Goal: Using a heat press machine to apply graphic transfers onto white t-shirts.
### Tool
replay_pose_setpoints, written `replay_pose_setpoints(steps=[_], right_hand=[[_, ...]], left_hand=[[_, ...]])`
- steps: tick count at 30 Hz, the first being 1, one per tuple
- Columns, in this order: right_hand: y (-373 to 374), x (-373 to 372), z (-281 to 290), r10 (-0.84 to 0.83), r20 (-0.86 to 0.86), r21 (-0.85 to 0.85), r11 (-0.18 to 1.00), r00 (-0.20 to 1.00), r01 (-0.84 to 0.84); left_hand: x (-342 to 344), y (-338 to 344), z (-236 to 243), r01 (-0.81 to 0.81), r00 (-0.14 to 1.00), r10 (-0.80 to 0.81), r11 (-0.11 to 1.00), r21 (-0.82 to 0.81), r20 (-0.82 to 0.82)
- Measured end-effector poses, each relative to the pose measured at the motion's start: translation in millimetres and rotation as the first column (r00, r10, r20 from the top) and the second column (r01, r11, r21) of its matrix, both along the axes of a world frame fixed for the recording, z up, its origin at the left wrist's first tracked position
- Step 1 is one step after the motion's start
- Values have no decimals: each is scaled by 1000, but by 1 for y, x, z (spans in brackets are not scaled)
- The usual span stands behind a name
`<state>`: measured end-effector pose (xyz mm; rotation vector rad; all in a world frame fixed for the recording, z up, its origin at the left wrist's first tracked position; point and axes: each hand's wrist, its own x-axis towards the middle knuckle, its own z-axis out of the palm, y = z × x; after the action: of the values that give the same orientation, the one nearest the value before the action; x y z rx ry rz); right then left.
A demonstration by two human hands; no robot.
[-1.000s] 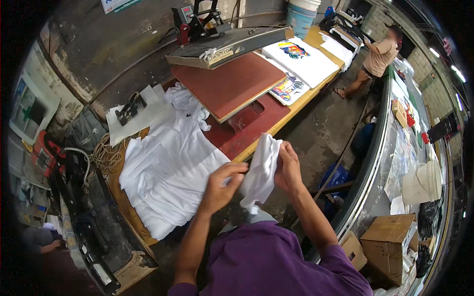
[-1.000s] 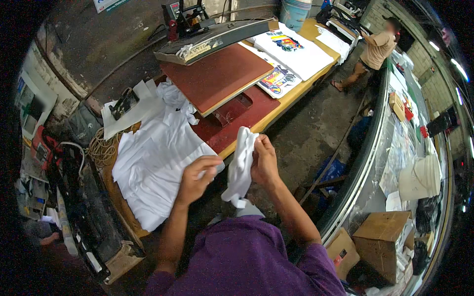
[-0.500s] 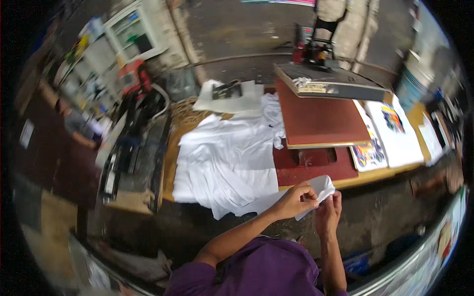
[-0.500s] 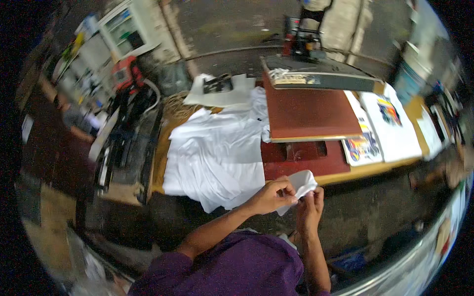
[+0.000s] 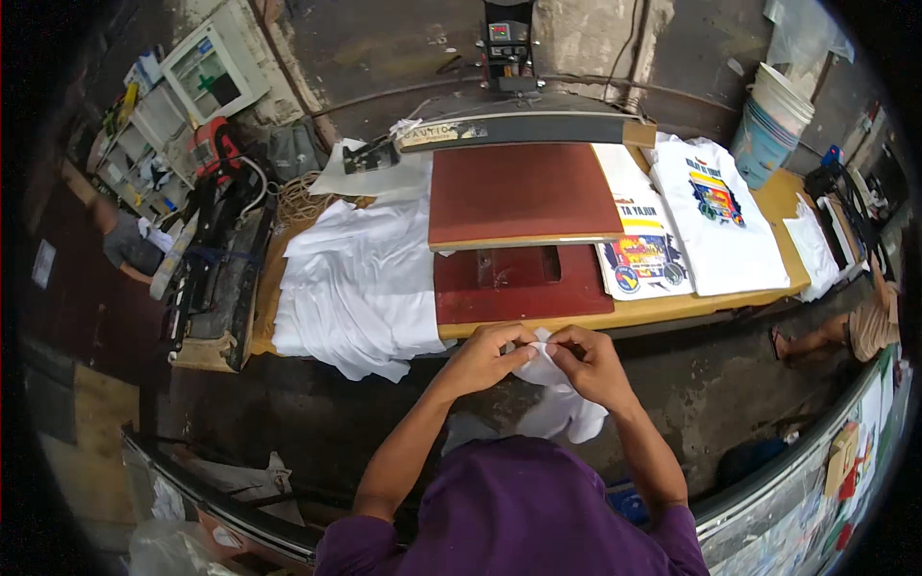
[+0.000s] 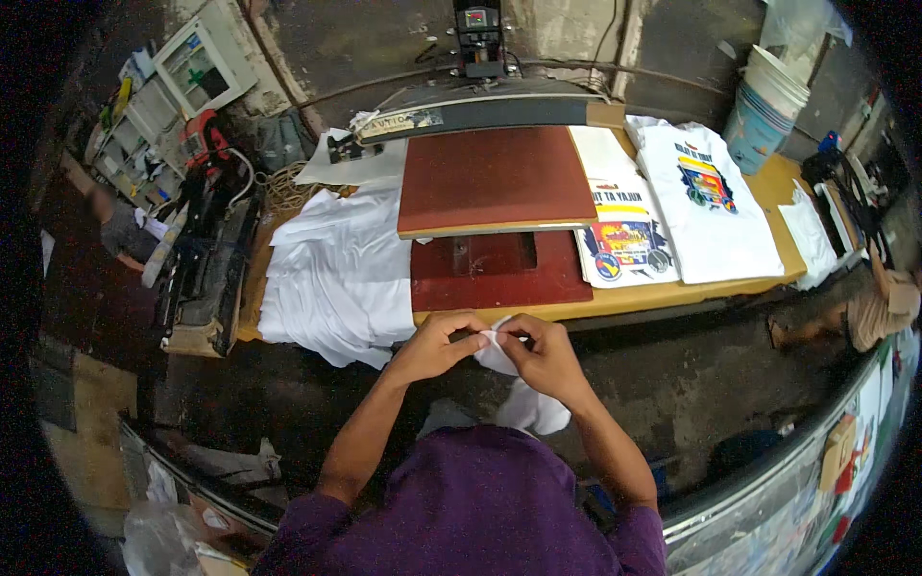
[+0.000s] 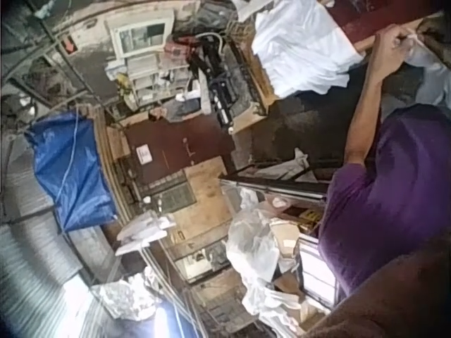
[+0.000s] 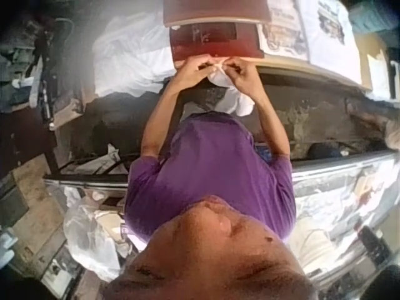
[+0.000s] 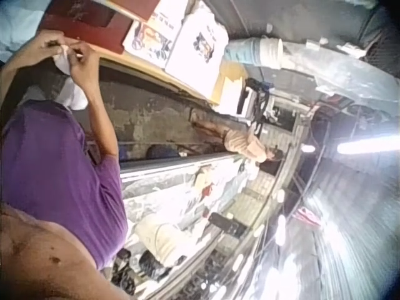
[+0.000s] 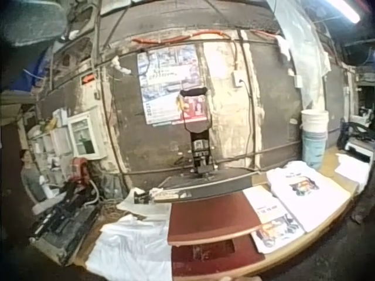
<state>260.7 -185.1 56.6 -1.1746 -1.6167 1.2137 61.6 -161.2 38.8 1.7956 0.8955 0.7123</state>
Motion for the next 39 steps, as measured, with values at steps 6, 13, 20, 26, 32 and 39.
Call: replay_pose_setpoints(steps=[6, 13, 20, 26, 32, 39], right_hand=[[-9, 31, 22, 7, 332, 290, 951, 943, -109], [-6, 42, 16, -16, 207, 345, 937, 978, -57], [-6, 53, -2, -267, 445, 547, 837, 855, -24], [26, 120, -51, -547, 262, 520, 774, 795, 361], [32, 149, -15, -374, -224, 144, 901, 900, 410], [128, 207, -10, -254, -36, 637, 740, 967, 218]], left_hand=[[23, -9, -4, -161, 966, 109, 963, 215, 236], [39, -12, -7, -112, 956, 153, 979, -170, 249], [48, -27, 9, -121, 984, 126, 992, -46, 125], [1, -17, 23, -578, 723, 690, 639, 508, -45], [-95, -14, 11, -638, 563, 788, 605, 476, -247], [-155, 39, 60, -419, 908, 414, 888, -190, -64]])
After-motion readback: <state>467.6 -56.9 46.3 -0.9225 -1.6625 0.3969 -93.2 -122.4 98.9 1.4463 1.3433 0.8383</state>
